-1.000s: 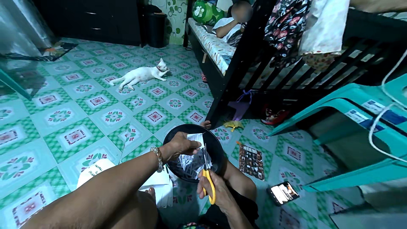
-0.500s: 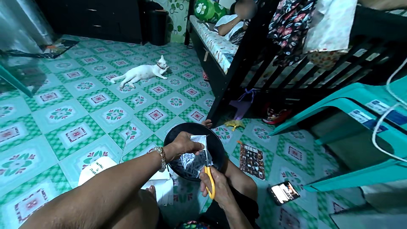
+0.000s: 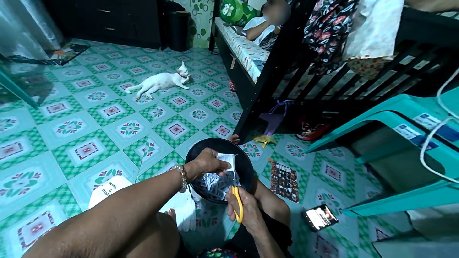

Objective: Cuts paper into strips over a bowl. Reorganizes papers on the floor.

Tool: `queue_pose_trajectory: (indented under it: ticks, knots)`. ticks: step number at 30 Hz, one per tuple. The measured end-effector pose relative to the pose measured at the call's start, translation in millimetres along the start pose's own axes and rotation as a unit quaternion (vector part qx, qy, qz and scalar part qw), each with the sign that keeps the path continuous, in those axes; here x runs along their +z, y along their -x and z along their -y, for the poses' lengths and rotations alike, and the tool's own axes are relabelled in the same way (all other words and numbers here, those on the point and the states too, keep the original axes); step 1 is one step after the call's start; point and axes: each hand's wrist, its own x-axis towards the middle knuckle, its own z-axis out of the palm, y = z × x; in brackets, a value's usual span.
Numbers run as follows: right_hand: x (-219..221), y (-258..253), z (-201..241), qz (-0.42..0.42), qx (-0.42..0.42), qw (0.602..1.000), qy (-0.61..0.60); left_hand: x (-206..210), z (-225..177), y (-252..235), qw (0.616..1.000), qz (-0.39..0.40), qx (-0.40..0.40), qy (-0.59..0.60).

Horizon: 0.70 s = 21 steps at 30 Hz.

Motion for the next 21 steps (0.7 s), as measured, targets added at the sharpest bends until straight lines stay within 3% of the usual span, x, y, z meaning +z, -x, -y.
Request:
queue_pose_trajectory:
  ticks: [16,21]
  knots:
    - [-0.2,-2.9,3.5,0.015,0.004,1.0,0.007,1.3,2.0,-1.8,0.998,0.027,-0.049,0.003]
    - [1.7,-2.9,2.2,-0.015,0.003,1.0,-0.015,2.0,2.6,-3.8,0.998,0.028,-0.059,0.012]
